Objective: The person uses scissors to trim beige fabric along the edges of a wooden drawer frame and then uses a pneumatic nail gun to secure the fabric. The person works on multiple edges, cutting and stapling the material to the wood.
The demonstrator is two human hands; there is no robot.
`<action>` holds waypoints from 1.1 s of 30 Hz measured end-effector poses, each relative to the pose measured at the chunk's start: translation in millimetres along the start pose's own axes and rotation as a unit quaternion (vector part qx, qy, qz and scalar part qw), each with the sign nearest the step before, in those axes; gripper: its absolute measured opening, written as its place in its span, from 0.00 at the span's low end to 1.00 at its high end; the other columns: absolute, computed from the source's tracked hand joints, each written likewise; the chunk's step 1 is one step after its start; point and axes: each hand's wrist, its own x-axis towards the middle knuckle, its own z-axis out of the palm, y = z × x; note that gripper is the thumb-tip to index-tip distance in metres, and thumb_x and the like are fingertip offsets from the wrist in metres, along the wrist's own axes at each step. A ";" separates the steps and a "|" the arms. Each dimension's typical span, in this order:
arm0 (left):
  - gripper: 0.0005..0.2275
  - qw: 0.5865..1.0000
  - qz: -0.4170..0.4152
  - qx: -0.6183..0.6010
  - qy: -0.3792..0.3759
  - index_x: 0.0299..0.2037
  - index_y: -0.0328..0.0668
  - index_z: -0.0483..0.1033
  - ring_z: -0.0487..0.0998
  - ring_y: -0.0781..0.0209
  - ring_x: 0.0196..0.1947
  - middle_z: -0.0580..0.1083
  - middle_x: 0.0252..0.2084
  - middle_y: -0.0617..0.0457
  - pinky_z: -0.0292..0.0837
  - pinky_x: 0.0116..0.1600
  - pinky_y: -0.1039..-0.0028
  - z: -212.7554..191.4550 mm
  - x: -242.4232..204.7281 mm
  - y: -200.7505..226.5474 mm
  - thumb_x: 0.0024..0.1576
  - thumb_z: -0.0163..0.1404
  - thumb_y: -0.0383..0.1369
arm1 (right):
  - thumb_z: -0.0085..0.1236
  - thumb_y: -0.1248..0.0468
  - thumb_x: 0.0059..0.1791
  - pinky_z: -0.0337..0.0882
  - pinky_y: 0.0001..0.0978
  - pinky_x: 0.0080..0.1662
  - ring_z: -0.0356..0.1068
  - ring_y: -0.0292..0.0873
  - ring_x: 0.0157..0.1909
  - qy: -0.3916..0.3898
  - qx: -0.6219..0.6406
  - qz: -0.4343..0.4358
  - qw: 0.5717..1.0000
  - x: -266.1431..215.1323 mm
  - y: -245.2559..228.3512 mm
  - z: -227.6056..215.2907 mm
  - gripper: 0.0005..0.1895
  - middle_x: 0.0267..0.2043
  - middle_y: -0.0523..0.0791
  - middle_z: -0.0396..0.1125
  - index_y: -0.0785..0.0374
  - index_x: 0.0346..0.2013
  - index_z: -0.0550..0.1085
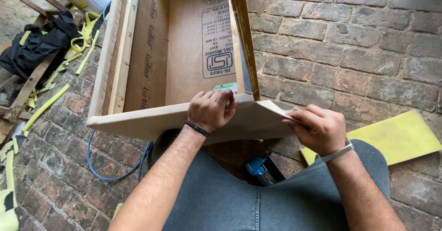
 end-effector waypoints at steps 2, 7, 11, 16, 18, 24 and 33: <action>0.07 1.000 0.002 -0.009 0.011 0.39 0.48 0.70 0.80 0.61 0.30 0.76 0.29 0.59 0.69 0.34 0.68 0.2 -0.3 -0.3 0.63 0.52 0.39 | 0.75 0.55 0.42 0.72 0.37 0.33 0.72 0.43 0.29 0.023 -0.021 -0.029 0.999 1.5 0.0 -1.6 0.11 0.28 0.42 0.69 0.56 0.27 0.80; 0.07 1.000 0.007 -0.003 0.014 0.38 0.48 0.69 0.80 0.62 0.30 0.76 0.29 0.59 0.68 0.33 0.69 1.8 -0.4 1.1 0.63 0.52 0.38 | 0.72 0.60 0.42 0.76 0.30 0.38 0.74 0.41 0.36 0.048 0.052 -0.013 0.997 9.5 16.1 -3.8 0.12 0.44 0.48 0.71 0.61 0.31 0.77; 0.08 1.000 0.012 0.023 0.007 0.39 0.47 0.70 0.79 0.59 0.29 0.75 0.27 0.57 0.70 0.34 0.68 0.4 -0.6 -0.7 0.63 0.52 0.39 | 0.68 0.68 0.46 0.79 0.27 0.45 0.78 0.36 0.42 -0.028 0.190 0.059 0.980 14.8 34.2 0.6 0.10 0.43 0.40 0.75 0.63 0.39 0.76; 0.10 1.000 0.007 -0.002 0.001 0.40 0.47 0.70 0.79 0.60 0.29 0.75 0.27 0.58 0.70 0.34 0.68 3.5 -3.2 -0.7 0.64 0.52 0.42 | 0.68 0.68 0.43 0.80 0.26 0.47 0.76 0.34 0.45 -0.080 0.328 0.155 0.928 9.1 43.1 1.1 0.18 0.42 0.42 0.73 0.61 0.46 0.73; 0.12 1.000 0.007 -0.011 0.001 0.42 0.46 0.70 0.80 0.60 0.30 0.75 0.27 0.57 0.72 0.35 0.68 4.0 -3.6 -0.7 0.64 0.51 0.45 | 0.69 0.68 0.41 0.79 0.27 0.45 0.75 0.35 0.44 -0.090 0.280 0.118 0.948 6.3 40.2 -0.6 0.18 0.42 0.43 0.73 0.62 0.44 0.77; 0.16 0.999 0.009 -0.031 -0.014 0.44 0.45 0.71 0.81 0.60 0.31 0.77 0.30 0.57 0.74 0.38 0.68 4.6 -3.9 -2.4 0.64 0.50 0.50 | 0.67 0.69 0.47 0.77 0.28 0.39 0.76 0.34 0.36 0.009 0.142 0.112 0.983 10.7 38.0 9.9 0.07 0.35 0.43 0.77 0.60 0.40 0.82; 0.19 1.000 0.020 -0.007 0.005 0.45 0.44 0.72 0.81 0.58 0.31 0.77 0.30 0.54 0.75 0.37 0.68 10.0 -7.2 -5.5 0.65 0.47 0.52 | 0.63 0.74 0.51 0.74 0.23 0.44 0.74 0.31 0.40 0.120 0.246 0.195 0.942 31.3 57.4 61.3 0.07 0.37 0.42 0.77 0.62 0.41 0.82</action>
